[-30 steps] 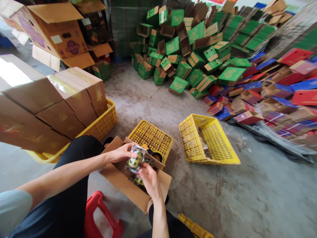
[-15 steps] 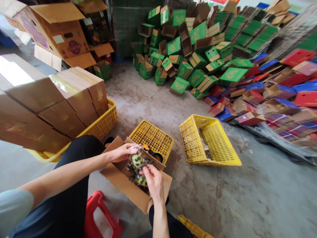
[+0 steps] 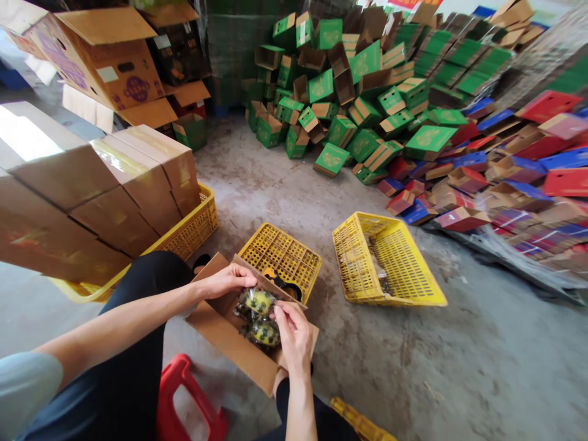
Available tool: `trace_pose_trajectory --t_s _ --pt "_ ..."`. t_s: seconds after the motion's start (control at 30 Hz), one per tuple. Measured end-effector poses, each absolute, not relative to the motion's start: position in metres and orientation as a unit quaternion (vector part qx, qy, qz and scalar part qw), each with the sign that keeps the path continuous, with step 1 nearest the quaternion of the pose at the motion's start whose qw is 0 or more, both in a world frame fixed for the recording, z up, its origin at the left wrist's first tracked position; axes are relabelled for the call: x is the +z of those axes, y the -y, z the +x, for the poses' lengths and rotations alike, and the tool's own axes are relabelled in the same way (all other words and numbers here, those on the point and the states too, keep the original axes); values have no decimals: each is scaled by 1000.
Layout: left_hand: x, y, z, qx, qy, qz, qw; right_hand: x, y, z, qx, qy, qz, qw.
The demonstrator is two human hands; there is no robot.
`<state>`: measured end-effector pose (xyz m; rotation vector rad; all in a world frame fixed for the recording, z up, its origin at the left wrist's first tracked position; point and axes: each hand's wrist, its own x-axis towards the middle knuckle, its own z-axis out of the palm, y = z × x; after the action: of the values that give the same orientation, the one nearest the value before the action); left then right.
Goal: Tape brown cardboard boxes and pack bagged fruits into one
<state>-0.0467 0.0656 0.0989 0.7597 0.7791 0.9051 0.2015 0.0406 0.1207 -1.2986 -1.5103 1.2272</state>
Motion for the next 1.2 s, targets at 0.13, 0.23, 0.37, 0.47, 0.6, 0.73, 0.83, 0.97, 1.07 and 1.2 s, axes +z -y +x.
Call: trace_pose_trajectory --t_s 0.13,0.23,0.37,0.47,0.6,0.73,0.83,0.97,1.07,1.2 --pt "103 -65 -50 403 -355 410 738 124 -41 198 466 623 -501 379" --pt "103 -64 -52 340 -340 460 746 125 -41 194 449 651 -486 372" --pt "93 -65 -54 240 -315 548 736 119 -41 190 450 677 -454 364" --pt "89 -68 -61 225 -320 601 697 113 -42 188 471 669 -448 359" --pt "96 -67 -78 143 -439 690 557 111 -45 190 485 639 -476 361" --pt "92 -56 -85 39 -561 736 376 108 -47 195 467 641 -496 353" --pt "75 -48 -74 -1 -593 753 286 105 -47 195 446 665 -495 336" --pt "53 -47 -52 -31 -590 779 212 100 -48 192 376 730 -477 314" --pt "43 -50 -44 -35 -580 795 174 94 -50 191 300 783 -457 298" --pt "35 -53 -41 -50 -591 792 142 82 -49 192 221 820 -445 284"
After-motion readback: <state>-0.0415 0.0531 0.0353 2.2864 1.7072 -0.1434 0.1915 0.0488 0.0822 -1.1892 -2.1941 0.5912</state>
